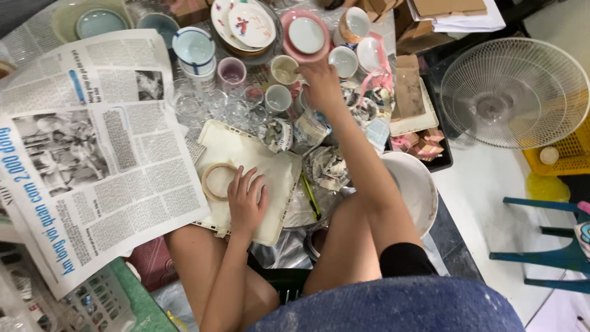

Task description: The person wraps small ceramic cups and bowls with newspaper and secures them with tape. They cut newspaper pieces, wrap the items individually, and place the wrapped units on a table alongside other finished items.

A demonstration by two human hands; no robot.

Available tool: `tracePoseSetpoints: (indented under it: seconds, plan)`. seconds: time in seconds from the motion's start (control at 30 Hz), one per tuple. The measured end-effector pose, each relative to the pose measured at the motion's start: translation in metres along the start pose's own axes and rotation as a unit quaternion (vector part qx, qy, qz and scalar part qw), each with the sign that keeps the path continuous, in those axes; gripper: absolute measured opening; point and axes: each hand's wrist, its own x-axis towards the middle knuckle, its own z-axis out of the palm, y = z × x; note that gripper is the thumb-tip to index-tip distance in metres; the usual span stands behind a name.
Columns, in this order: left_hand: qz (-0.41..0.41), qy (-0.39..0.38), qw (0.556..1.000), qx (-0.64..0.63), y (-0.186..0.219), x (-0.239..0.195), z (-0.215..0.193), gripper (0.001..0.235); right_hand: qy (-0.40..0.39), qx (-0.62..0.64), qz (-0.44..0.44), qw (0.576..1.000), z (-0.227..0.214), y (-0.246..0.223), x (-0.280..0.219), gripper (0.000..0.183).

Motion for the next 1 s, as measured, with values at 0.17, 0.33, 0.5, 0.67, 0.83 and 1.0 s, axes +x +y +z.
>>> tracePoseSetpoints:
  seconds: [0.17,0.33,0.5,0.67,0.83,1.0]
  plan:
    - [-0.057,0.032,0.997,-0.047,-0.020,-0.004,-0.005,0.030,-0.120,-0.036,0.035,0.992,0.059,0.003,0.015,0.019]
    - [-0.061,0.022,0.998,-0.010,-0.021,0.002,-0.001,0.031,-0.190,-0.046,0.104,0.975,0.086,0.021,0.010,0.018]
    - [-0.073,0.018,0.997,-0.019,-0.022,0.000,-0.002,0.031,-0.199,-0.021,0.139,0.970,0.070,0.011,0.012,0.023]
    - [-0.065,0.017,0.997,-0.032,-0.021,0.004,-0.010,0.029,-0.243,0.181,0.232,0.924,0.039,0.012,0.029,0.050]
    - [-0.098,-0.001,0.990,-0.099,-0.020,0.008,-0.020,0.024,-0.108,-0.014,0.190,0.976,0.043,0.051,0.046,0.032]
    - [-0.115,-0.022,0.985,-0.126,-0.020,0.016,-0.022,0.023,-0.046,-0.107,0.088,0.989,0.090,0.078,0.048,0.032]
